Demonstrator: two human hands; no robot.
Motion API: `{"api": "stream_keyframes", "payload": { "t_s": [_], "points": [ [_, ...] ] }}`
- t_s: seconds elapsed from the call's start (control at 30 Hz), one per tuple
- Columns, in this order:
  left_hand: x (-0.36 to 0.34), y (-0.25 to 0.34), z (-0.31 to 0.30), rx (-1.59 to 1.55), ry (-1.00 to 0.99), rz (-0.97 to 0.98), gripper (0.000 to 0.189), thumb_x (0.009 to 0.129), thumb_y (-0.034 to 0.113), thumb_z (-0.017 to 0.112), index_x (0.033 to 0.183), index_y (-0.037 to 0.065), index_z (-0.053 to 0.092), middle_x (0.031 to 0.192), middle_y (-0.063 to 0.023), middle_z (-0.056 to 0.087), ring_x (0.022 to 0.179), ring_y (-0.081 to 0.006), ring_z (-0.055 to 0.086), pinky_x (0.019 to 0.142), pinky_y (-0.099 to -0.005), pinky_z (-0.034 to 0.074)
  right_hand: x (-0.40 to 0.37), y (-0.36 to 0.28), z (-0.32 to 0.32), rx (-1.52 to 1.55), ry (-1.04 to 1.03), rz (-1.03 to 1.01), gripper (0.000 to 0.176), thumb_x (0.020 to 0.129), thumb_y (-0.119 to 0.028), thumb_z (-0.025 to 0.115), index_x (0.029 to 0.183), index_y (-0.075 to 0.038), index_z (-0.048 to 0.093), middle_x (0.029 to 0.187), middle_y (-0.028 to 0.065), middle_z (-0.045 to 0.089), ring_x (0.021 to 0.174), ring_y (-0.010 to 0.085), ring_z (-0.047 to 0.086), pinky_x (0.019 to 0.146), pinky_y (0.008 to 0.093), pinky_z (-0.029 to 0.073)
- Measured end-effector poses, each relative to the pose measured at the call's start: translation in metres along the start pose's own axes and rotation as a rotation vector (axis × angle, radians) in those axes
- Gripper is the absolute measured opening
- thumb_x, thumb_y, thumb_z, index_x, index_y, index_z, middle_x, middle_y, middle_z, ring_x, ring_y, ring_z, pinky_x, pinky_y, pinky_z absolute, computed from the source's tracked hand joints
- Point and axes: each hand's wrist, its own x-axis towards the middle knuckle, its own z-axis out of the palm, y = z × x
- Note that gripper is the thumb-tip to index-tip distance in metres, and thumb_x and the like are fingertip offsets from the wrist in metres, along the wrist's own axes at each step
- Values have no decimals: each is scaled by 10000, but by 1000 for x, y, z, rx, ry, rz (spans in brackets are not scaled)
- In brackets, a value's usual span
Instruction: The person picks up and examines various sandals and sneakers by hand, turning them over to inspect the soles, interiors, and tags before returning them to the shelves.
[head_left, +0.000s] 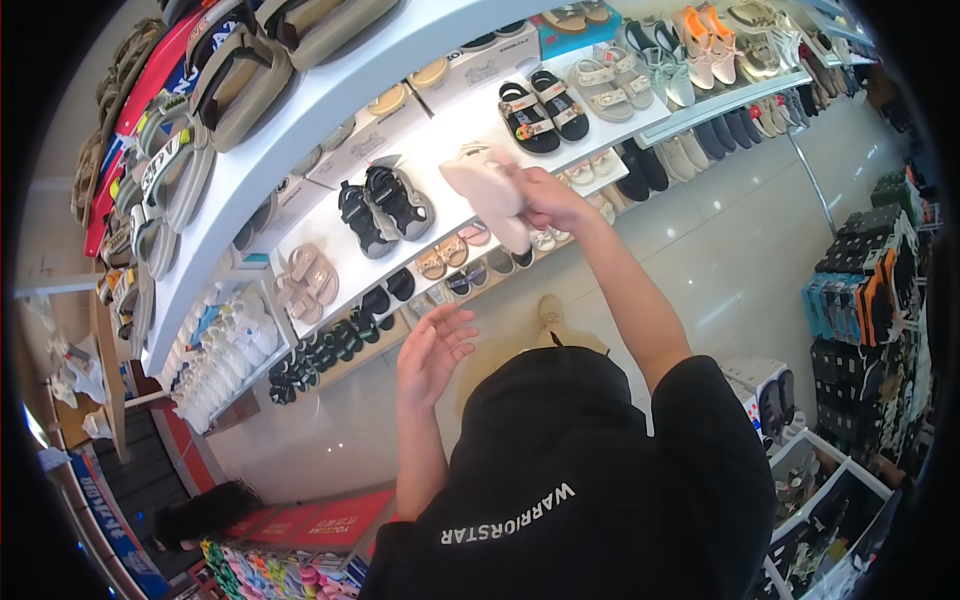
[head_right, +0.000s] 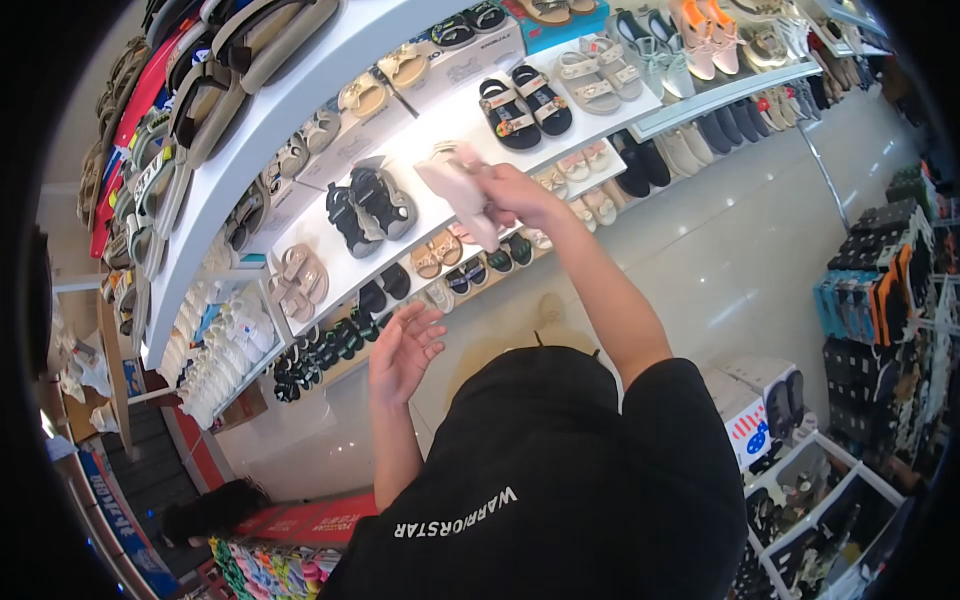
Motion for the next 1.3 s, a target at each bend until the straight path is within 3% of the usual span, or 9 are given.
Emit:
{"api": "stream_keyframes", "payload": {
  "t_s": [0.1, 0.13, 0.27, 0.33, 0.47, 0.63, 0.77, 0.93, 1.3],
  "points": [
    [-5, 11, 15, 121, 29, 14, 416, 1029, 167, 517, 1396, -22, 465, 1326, -225, 582, 1142, -297, 621, 911, -382, 529, -19, 73, -18, 977, -113, -39, 418, 1041, -233, 482, 1364, 30, 513, 1130, 181, 691, 403, 80, 520, 339, 207, 459],
    [-4, 13, 24, 307, 56, -29, 410, 1027, 154, 525, 1391, -25, 465, 1319, -221, 587, 1137, -280, 623, 905, -376, 528, -71, 4, 48, 1161, 481, 70, 485, 1044, -296, 485, 1424, 5, 470, 1276, 215, 630, 487, 114, 614, 311, 161, 423],
    [7, 11, 56, 640, 8, -65, 405, 1028, 137, 534, 1386, -34, 452, 1283, -211, 607, 1124, -236, 631, 889, -354, 524, -115, 62, 66, 1235, 637, 38, 528, 1050, -341, 473, 1464, -18, 430, 1389, 222, 555, 559, 147, 668, 293, 134, 402],
    [9, 5, 49, 660, 7, -112, 423, 1032, 148, 535, 1396, -36, 425, 1303, -214, 590, 1128, -246, 633, 873, -354, 532, -110, 161, 27, 1358, -199, -152, 516, 1059, -337, 449, 1464, -17, 426, 1393, 229, 551, 547, 156, 661, 290, 149, 408],
    [-14, -1, 43, 598, -4, -172, 578, 1048, 218, 525, 1495, -35, 259, 1387, -238, 514, 1165, -298, 627, 849, -387, 565, -151, 136, 50, 1267, -594, -233, 499, 1065, -331, 442, 1448, -11, 435, 1356, 216, 574, 529, 132, 648, 276, 148, 394],
    [-66, -23, 22, 443, -104, -196, 689, 1072, 338, 459, 1583, 57, 93, 1429, -249, 451, 1246, -387, 568, 890, -484, 584, -201, 82, 138, 131, 235, -237, 400, 1036, -254, 513, 1359, -20, 532, 1074, 137, 696, 499, 116, 625, 406, 198, 462],
    [-100, -46, -1, 298, -98, -162, 826, 1022, 572, 420, 1586, 62, 98, 1507, -209, 400, 1368, -389, 450, 987, -553, 513, -204, 108, 181, -525, 191, -251, 333, 971, -311, 598, 1146, -38, 673, 816, 155, 716, 722, 281, 707, 675, 366, 534],
    [-130, -36, -22, 40, -183, -106, 925, 963, 753, 255, 1546, 36, 264, 1535, -174, 392, 1386, -350, 436, 1139, -542, 363, -204, 112, 227, -779, 184, -248, 299, 929, -299, 637, 1068, -35, 642, 926, 201, 708, 849, 392, 683, 758, 453, 531],
    [-114, -29, -20, -51, -2, 37, 730, 1054, 570, 249, 1561, 45, 236, 1570, -183, 354, 1422, -363, 393, 1175, -532, 316, -182, 89, 230, -1295, 196, -584, 334, 774, -279, 755, 984, -54, 627, 889, 143, 666, 866, 344, 675, 753, 481, 531]
  ]
}}
